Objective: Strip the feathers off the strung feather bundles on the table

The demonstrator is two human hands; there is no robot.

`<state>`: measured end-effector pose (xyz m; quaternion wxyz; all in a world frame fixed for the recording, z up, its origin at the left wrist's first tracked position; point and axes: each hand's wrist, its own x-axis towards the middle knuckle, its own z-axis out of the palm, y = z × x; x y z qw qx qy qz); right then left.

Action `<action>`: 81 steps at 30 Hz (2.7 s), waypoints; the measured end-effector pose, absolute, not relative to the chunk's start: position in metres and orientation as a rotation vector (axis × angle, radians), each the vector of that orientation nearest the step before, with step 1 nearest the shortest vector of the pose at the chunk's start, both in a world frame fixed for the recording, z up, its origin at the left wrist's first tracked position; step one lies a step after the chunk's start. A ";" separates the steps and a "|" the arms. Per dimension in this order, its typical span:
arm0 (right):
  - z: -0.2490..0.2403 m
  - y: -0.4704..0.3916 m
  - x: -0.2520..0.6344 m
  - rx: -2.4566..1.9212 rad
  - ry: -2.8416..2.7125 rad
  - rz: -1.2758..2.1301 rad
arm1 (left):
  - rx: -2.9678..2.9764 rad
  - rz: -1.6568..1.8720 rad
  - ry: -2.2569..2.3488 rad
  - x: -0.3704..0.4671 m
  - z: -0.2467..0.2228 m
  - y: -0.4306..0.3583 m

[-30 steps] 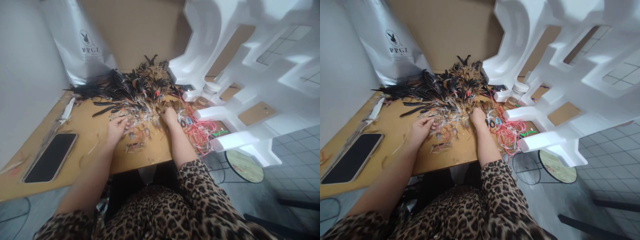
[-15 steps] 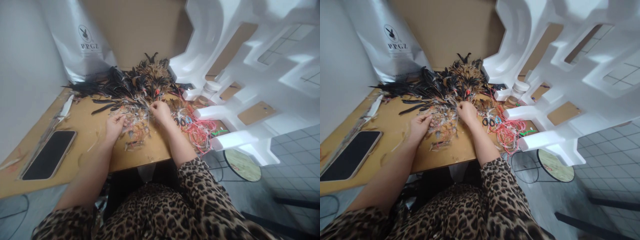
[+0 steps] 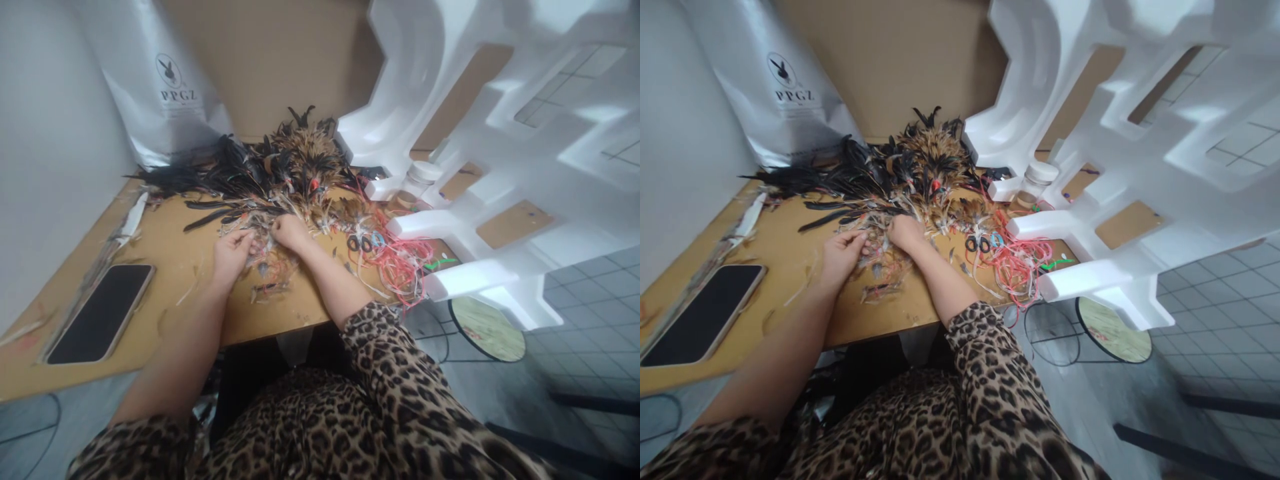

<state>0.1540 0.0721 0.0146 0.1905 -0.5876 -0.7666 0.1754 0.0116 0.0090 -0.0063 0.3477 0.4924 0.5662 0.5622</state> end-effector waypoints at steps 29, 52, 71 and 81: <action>0.005 0.068 0.153 -0.948 -1.361 1.683 | 1.010 1.402 1.258 -0.008 -0.010 0.019; 0.004 0.072 0.158 -0.911 -1.281 1.757 | 1.034 1.535 1.398 -0.023 -0.014 0.025; 0.015 0.064 0.152 -0.864 -1.095 1.819 | 1.198 1.413 1.465 0.001 -0.002 0.008; 0.008 0.064 0.148 -0.969 -1.285 1.642 | 1.159 1.337 1.323 0.000 -0.006 0.010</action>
